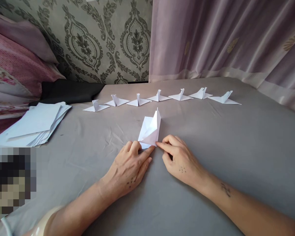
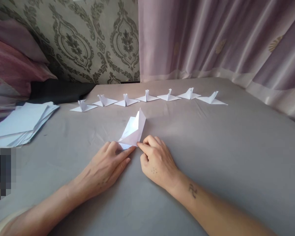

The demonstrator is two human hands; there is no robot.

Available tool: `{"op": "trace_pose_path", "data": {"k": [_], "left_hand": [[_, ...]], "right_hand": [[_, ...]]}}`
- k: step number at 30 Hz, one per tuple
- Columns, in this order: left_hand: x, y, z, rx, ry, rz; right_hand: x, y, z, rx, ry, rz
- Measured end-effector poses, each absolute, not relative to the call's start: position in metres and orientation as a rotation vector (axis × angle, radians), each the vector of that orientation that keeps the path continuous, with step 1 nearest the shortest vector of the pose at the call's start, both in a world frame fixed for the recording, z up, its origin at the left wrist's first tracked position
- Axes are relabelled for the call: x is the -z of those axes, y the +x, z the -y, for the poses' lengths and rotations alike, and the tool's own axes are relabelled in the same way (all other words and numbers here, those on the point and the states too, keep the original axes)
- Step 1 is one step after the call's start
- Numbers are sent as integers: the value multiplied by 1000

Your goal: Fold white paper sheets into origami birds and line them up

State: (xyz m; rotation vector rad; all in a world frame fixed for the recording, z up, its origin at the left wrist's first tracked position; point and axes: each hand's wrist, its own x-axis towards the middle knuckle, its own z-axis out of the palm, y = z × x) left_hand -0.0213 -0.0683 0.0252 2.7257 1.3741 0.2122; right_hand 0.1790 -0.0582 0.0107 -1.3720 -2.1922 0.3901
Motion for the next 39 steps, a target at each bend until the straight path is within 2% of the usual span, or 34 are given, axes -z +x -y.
{"op": "trace_pose_path", "data": {"k": [7,18,26,31,39], "left_hand": [[-30,-26,72,-377,2577,-1333],[-31,-27,69,-696,2094,-1623],[-42,-21,57,-594,1765,-1766],[-45,-18,57,-591,1716,-1791],[-41,-21,57,-630,1737,-1739]], "right_hand": [[-12,178,63,-259,-1342,2321],[-14,182,57,-230,-1301,2390],[-14,186,56,-330,-1320,2320],[-11,184,54,-455,-1397,2053],[-12,175,60,-505,-1157,2154]]}}
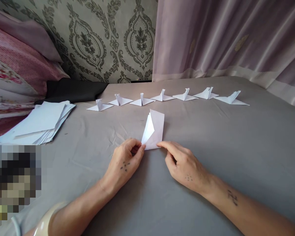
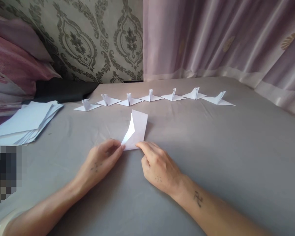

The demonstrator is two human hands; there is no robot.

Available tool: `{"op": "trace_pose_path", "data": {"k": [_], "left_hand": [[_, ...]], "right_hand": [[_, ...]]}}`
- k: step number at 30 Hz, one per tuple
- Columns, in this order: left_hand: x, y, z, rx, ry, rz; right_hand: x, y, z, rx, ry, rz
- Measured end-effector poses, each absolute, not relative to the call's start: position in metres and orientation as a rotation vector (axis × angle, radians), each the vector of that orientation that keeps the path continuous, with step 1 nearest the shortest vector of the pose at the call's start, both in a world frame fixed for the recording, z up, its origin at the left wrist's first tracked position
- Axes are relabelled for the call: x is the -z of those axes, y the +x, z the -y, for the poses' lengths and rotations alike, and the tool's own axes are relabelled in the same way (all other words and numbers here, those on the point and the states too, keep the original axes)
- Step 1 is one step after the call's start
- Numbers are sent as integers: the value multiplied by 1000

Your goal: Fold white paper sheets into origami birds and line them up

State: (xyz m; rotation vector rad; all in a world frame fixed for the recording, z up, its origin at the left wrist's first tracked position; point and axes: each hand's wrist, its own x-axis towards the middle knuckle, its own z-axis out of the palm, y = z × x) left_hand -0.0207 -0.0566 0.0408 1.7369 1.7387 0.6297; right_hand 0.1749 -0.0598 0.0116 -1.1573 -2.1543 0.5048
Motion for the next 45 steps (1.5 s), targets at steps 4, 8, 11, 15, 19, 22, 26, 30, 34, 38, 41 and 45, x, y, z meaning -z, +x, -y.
{"op": "trace_pose_path", "data": {"k": [4,8,11,15,19,22,26,30,34,38,41,45], "left_hand": [[-38,-25,56,-682,1767,-1694],[-38,-30,54,-679,1688,-1653],[-36,-33,52,-663,1674,-1634],[-31,-37,50,-663,1745,-1648],[-28,-39,49,-660,1778,-1650],[-28,-40,47,-658,1782,-1638],[-26,-42,46,-656,1795,-1618],[-28,-44,44,-660,1789,-1611],[-34,-47,38,-711,1637,-1751],[-34,-50,32,-815,1370,-1823],[-31,-51,30,-866,1317,-1799],[-30,-50,31,-863,1333,-1799]], "right_hand": [[-13,170,63,-431,-1208,2276],[-13,166,66,-271,-1211,2359],[-14,165,67,-151,-1187,2403],[-15,161,69,-78,-1170,2449],[-17,156,75,-80,-1200,2481],[-18,153,80,-78,-1242,2489],[-18,150,82,-72,-1283,2496],[-20,147,81,-69,-1294,2538],[-24,143,80,-37,-1305,2590],[-30,137,79,-13,-1322,2635],[-36,133,78,-8,-1328,2663],[-42,125,77,11,-1353,2701]]}}
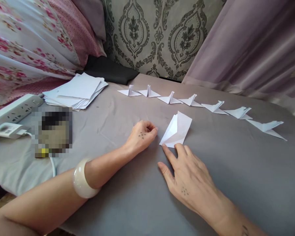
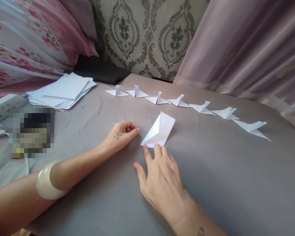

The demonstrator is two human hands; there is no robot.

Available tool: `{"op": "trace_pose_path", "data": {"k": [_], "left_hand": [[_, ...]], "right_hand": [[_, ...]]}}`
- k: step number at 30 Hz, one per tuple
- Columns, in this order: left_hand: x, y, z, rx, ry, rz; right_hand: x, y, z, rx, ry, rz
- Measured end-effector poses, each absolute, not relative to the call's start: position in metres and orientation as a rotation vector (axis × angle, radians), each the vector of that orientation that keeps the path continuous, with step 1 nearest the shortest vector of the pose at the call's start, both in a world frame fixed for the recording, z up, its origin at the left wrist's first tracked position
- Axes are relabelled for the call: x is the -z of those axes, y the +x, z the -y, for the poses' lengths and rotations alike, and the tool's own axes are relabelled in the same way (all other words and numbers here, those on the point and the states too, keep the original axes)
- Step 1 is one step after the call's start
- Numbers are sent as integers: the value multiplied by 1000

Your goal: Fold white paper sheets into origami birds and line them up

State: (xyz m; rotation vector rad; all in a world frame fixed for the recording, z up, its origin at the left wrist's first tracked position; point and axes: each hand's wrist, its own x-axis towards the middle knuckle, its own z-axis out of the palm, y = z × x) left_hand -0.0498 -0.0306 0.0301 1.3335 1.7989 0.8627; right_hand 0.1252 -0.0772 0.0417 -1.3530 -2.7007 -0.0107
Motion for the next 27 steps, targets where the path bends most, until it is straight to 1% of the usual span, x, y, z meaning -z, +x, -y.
{"op": "trace_pose_path", "data": {"k": [7,16,19,22,27], "left_hand": [[-27,-50,29,-880,1345,-1793],[-25,-53,28,-878,1373,-1796],[-25,-54,30,-895,1520,-1787],[-23,-53,31,-931,1847,-1683],[-9,-54,29,-804,2234,-1439]], "right_hand": [[-44,112,80,161,-1369,2714],[-43,97,81,196,-1452,2725],[-41,106,81,154,-1416,2697],[-41,122,81,59,-1415,2665],[-42,142,81,-161,-1435,2594]]}}
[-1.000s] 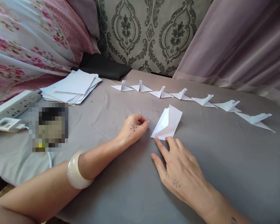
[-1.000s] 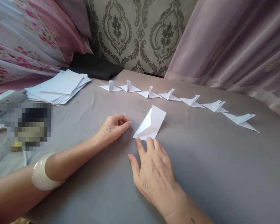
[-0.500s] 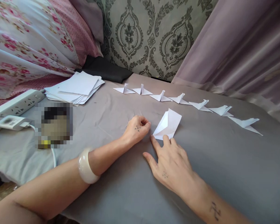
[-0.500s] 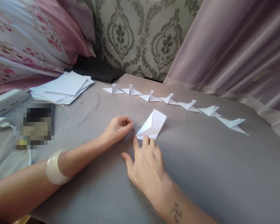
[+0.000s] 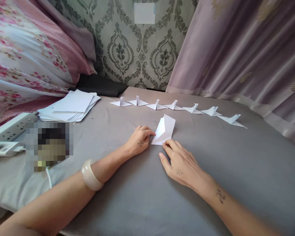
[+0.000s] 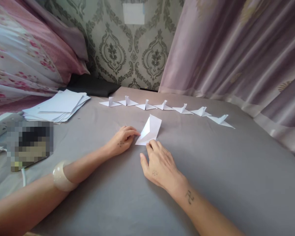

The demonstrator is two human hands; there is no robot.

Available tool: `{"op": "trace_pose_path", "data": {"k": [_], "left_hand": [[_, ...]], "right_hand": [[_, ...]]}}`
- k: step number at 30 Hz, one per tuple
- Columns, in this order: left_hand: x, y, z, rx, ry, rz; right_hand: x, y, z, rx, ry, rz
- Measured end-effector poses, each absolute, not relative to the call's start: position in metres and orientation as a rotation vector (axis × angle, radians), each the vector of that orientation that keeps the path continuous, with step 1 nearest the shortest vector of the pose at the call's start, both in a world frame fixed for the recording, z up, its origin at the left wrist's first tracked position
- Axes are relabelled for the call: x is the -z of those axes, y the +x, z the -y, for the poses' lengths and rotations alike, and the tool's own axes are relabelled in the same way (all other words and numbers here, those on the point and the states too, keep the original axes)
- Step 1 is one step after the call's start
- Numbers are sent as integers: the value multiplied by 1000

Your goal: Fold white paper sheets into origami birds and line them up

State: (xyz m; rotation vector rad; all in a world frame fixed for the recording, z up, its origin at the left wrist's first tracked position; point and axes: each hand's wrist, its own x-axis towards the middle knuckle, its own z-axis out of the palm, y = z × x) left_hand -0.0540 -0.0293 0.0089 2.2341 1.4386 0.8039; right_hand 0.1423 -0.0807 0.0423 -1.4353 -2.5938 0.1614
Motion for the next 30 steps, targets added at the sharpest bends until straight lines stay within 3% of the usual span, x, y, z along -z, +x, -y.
{"op": "trace_pose_path", "data": {"k": [7,13,24,30], "left_hand": [[-2,-57,25,-587,2503,-1339],[-19,-36,36,-481,2568,-1284],[-40,25,64,-586,2386,-1074],[-41,12,64,-567,2544,-1027]], "right_hand": [[-23,172,72,-334,-1382,2279],[-10,187,67,-700,-1428,1779],[-17,191,66,-662,-1578,1502],[-3,205,48,-912,-1383,1334]]}}
